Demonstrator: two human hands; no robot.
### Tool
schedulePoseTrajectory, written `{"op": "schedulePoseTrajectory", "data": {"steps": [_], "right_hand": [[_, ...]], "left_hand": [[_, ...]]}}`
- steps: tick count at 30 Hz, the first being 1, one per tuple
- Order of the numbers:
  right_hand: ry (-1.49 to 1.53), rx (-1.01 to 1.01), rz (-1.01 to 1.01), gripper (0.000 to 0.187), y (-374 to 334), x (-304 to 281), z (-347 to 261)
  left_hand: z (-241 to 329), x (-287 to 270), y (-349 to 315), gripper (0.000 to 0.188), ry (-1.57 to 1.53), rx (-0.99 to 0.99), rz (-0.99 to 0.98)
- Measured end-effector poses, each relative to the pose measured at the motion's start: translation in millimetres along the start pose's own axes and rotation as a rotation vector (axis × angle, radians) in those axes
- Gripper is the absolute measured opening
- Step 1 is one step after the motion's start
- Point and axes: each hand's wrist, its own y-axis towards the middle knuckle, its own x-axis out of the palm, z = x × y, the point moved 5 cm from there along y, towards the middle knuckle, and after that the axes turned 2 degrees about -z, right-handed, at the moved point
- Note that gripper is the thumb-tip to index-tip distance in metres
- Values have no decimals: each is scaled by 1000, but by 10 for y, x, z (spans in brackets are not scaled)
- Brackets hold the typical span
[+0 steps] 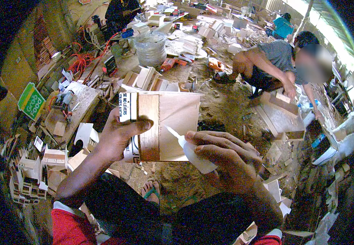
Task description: The person applies glue from a white bottle to the edges of small wooden boxes, then sets them aside. The person repeats this process on multiple boxes, handling them one at a time.
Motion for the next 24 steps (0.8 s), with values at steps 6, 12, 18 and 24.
{"op": "schedulePoseTrajectory", "data": {"steps": [6, 12, 18, 24], "right_hand": [[-5, -11, -5, 32, 4, -21, 0], [38, -31, -51, 30, -11, -3, 3], [31, -24, -76, 26, 5, -5, -30], [1, -29, -44, 23, 22, -29, -20]], "left_hand": [[18, 11, -4, 31, -28, 10, 17], [15, 34, 14, 35, -23, 22, -26], [-17, 28, -4, 34, -15, -3, -3], [13, 47, 4, 34, -17, 46, -13]]}}
